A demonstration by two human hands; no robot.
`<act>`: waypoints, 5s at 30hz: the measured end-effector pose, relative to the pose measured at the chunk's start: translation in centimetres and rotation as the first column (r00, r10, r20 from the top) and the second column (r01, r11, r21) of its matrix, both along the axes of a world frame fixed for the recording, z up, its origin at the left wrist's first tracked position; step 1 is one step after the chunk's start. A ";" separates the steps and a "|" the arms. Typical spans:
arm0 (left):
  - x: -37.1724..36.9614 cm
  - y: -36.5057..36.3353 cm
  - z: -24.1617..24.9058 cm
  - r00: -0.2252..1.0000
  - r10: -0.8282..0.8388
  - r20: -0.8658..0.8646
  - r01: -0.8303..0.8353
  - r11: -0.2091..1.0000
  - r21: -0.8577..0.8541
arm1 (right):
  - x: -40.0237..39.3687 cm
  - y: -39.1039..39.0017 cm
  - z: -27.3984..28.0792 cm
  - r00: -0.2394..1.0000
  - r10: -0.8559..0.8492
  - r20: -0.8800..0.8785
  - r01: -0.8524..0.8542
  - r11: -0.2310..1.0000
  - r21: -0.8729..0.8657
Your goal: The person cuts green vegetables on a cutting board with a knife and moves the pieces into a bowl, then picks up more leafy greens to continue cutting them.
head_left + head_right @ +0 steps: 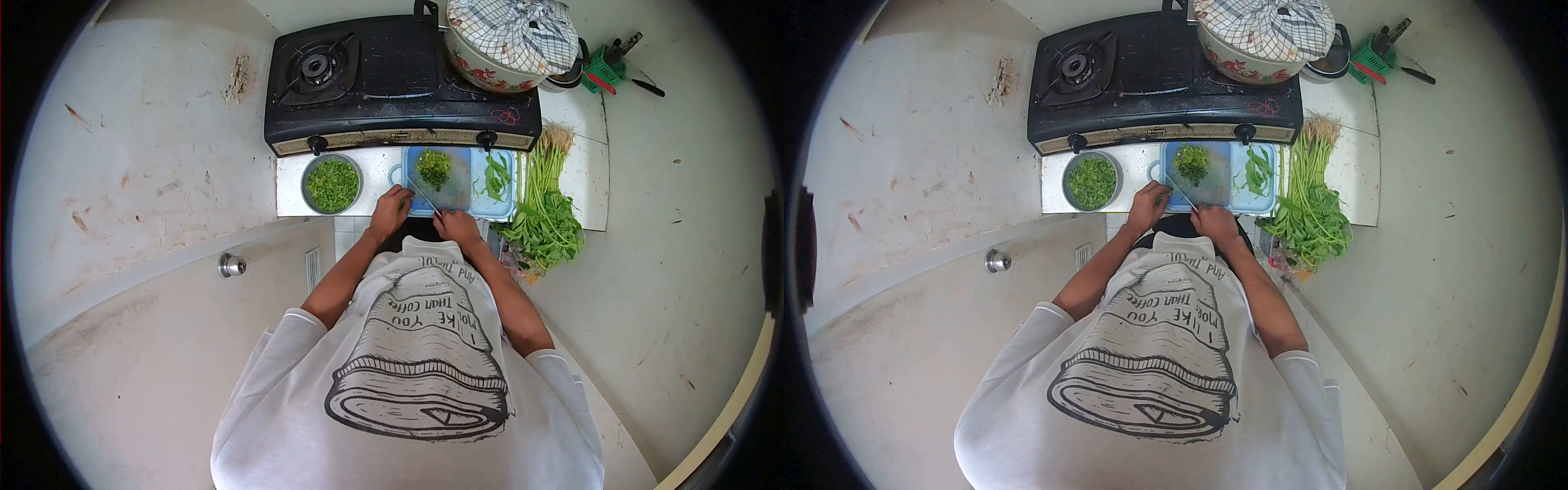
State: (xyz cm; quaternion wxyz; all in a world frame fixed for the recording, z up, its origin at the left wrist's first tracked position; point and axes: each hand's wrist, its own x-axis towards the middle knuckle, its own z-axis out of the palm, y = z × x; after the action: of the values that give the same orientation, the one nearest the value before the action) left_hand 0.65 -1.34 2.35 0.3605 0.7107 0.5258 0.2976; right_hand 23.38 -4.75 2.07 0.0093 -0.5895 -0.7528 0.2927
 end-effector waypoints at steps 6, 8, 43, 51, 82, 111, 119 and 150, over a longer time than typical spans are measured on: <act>0.0 0.1 -0.2 1.000 -0.007 -0.016 0.007 1.000 0.015 | -0.9 0.5 -0.3 1.000 0.017 -0.015 -0.017 1.000 0.001; 0.0 0.1 -0.3 1.000 -0.014 -0.021 0.015 1.000 0.027 | -1.3 1.0 -0.7 1.000 0.003 -0.026 -0.002 1.000 0.024; -0.1 0.0 -0.1 1.000 0.020 -0.011 -0.020 0.999 -0.025 | -1.8 0.7 0.8 0.999 0.012 0.048 -0.010 0.998 -0.056; -0.1 -0.1 -0.3 1.000 0.027 -0.016 -0.027 1.000 -0.016 | -1.7 1.0 0.4 0.999 -0.010 0.033 0.010 1.000 -0.013; 0.1 0.3 -0.4 1.000 0.009 0.019 -0.008 0.999 -0.035 | -1.1 0.1 0.6 0.999 -0.038 -0.006 0.038 0.999 -0.038; 0.5 0.6 -0.1 0.997 0.075 -0.004 -0.075 0.996 -0.049 | -2.4 0.8 0.4 0.999 -0.045 -0.021 0.045 0.999 -0.010; 0.4 0.4 -0.5 1.000 0.007 -0.023 -0.007 1.000 0.004 | -3.3 0.7 0.0 0.998 -0.055 0.023 0.055 0.998 -0.020; 0.2 0.8 0.0 0.999 -0.013 -0.047 0.016 0.998 0.059 | -3.7 1.4 -0.4 0.999 -0.047 -0.015 0.047 0.997 0.068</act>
State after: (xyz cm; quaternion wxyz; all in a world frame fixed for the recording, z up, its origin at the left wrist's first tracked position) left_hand 0.82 -0.53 2.35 0.3290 0.7317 0.5196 0.2939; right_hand 19.73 -3.37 1.64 0.0416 -0.6043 -0.7483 0.2704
